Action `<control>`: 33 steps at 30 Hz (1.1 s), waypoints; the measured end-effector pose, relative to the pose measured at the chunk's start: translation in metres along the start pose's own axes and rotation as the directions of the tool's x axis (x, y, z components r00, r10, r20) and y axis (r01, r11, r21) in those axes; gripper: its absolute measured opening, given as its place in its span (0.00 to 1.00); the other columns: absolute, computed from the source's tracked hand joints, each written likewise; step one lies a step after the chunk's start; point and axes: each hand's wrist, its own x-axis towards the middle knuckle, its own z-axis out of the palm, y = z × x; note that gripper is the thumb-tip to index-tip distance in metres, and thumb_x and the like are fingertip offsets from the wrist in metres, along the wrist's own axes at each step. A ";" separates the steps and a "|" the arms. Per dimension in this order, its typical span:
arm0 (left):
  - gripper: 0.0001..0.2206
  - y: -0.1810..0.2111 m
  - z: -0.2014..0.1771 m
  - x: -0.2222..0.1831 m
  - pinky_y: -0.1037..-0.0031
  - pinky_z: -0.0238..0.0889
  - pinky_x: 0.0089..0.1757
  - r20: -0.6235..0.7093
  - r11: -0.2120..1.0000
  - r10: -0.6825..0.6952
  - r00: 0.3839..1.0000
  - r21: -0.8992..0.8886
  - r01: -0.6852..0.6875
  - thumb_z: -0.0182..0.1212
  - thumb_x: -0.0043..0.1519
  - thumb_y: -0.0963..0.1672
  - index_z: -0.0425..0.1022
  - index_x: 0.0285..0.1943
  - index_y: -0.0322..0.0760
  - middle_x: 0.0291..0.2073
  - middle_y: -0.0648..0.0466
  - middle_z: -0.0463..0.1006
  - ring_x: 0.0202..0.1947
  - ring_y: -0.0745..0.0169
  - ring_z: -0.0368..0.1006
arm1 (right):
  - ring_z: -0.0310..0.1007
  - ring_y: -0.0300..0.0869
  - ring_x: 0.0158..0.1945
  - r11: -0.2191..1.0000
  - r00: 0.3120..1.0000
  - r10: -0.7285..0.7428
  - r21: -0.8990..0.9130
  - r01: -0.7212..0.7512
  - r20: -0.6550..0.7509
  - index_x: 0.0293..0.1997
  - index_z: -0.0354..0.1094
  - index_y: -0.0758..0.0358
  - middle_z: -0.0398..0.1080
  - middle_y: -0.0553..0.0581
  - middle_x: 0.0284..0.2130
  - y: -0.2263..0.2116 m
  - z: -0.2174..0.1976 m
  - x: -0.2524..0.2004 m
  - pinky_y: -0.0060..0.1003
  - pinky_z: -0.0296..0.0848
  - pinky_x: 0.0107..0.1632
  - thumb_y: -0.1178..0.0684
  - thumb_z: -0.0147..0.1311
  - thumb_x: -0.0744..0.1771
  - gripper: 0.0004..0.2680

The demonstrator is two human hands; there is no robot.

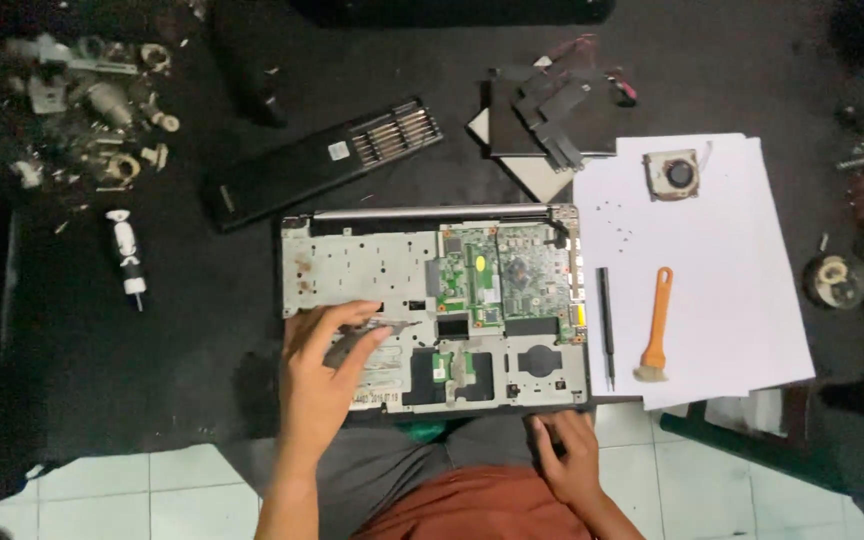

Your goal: Disassembling a laptop to remove the motherboard and clean internal components using a brush and screwdriver.

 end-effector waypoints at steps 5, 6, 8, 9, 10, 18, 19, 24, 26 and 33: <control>0.07 0.008 -0.007 0.002 0.67 0.67 0.51 0.047 0.999 0.010 0.999 -0.032 -0.009 0.65 0.62 0.42 0.82 0.48 0.39 0.42 0.55 0.82 0.46 0.59 0.78 | 0.56 0.44 0.24 0.949 0.946 -0.314 -0.010 0.314 -0.083 0.28 0.66 0.61 0.63 0.53 0.22 -0.034 -0.025 0.016 0.38 0.50 0.33 0.54 0.52 0.68 0.08; 0.08 0.011 -0.010 0.003 0.69 0.72 0.48 0.049 0.999 -0.008 0.999 -0.037 0.009 0.66 0.61 0.41 0.81 0.48 0.36 0.43 0.52 0.82 0.47 0.59 0.79 | 0.50 0.45 0.21 0.878 0.872 -0.478 -0.031 0.478 -0.108 0.24 0.63 0.63 0.56 0.55 0.20 -0.043 -0.032 0.020 0.39 0.48 0.29 0.52 0.50 0.69 0.12; 0.07 0.023 -0.015 0.002 0.68 0.72 0.48 0.064 1.000 0.003 0.998 -0.012 -0.002 0.66 0.61 0.40 0.82 0.47 0.35 0.43 0.52 0.83 0.46 0.59 0.79 | 0.51 0.45 0.20 0.856 0.847 -0.509 0.018 0.517 -0.156 0.25 0.66 0.63 0.59 0.54 0.19 -0.078 -0.049 0.032 0.38 0.49 0.28 0.50 0.47 0.70 0.14; 0.06 0.028 -0.017 0.002 0.67 0.72 0.48 0.057 1.000 0.005 0.998 0.017 -0.006 0.66 0.61 0.40 0.82 0.45 0.34 0.43 0.52 0.84 0.45 0.59 0.79 | 0.52 0.44 0.18 0.816 0.810 -0.552 0.071 0.573 -0.197 0.25 0.70 0.63 0.62 0.54 0.19 -0.094 -0.057 0.041 0.37 0.50 0.26 0.48 0.44 0.71 0.16; 0.06 0.031 -0.011 -0.001 0.67 0.72 0.48 0.066 1.000 0.019 0.998 0.013 -0.020 0.66 0.61 0.40 0.82 0.45 0.34 0.43 0.52 0.84 0.45 0.59 0.79 | 0.52 0.44 0.18 0.820 0.811 -0.547 0.061 0.569 -0.208 0.25 0.70 0.63 0.62 0.54 0.19 -0.104 -0.060 0.046 0.37 0.50 0.26 0.48 0.44 0.71 0.16; 0.11 0.082 0.043 -0.038 0.74 0.69 0.43 0.419 0.925 0.041 0.907 -0.359 0.125 0.66 0.61 0.43 0.86 0.50 0.42 0.40 0.57 0.80 0.41 0.64 0.78 | 0.73 0.42 0.32 0.858 0.985 -0.171 0.494 0.140 0.017 0.45 0.70 0.61 0.75 0.52 0.31 -0.152 -0.093 0.066 0.37 0.68 0.41 0.33 0.48 0.70 0.19; 0.11 0.084 0.047 -0.039 0.74 0.69 0.43 0.421 0.924 0.041 0.906 -0.360 0.125 0.66 0.61 0.43 0.86 0.50 0.42 0.40 0.57 0.80 0.41 0.64 0.78 | 0.73 0.42 0.32 0.859 0.985 -0.169 0.493 0.139 0.017 0.45 0.70 0.61 0.75 0.52 0.31 -0.147 -0.090 0.061 0.37 0.68 0.41 0.33 0.48 0.70 0.19; 0.08 0.087 0.057 -0.042 0.77 0.69 0.41 0.371 0.907 0.123 0.920 -0.419 0.048 0.67 0.60 0.44 0.86 0.47 0.43 0.38 0.58 0.80 0.38 0.67 0.79 | 0.64 0.38 0.30 0.856 0.989 0.132 0.512 -0.079 -0.068 0.37 0.62 0.58 0.66 0.50 0.28 -0.129 -0.093 0.054 0.33 0.62 0.37 0.52 0.60 0.66 0.08; 0.08 0.091 0.056 -0.041 0.76 0.69 0.41 0.391 0.898 0.088 0.916 -0.430 0.097 0.67 0.61 0.44 0.86 0.47 0.41 0.38 0.57 0.80 0.39 0.65 0.79 | 0.65 0.39 0.29 0.863 0.997 0.079 0.499 -0.074 0.010 0.34 0.65 0.60 0.68 0.51 0.27 -0.140 -0.105 0.069 0.33 0.64 0.37 0.52 0.56 0.68 0.06; 0.21 0.072 0.035 -0.024 0.66 0.72 0.52 0.410 0.978 0.041 0.911 -0.201 0.047 0.63 0.61 0.48 0.74 0.65 0.45 0.59 0.55 0.75 0.45 0.61 0.79 | 0.66 0.35 0.31 0.934 0.980 0.170 0.334 -0.126 -0.105 0.29 0.66 0.60 0.68 0.49 0.24 -0.114 -0.155 0.125 0.31 0.65 0.43 0.52 0.48 0.71 0.11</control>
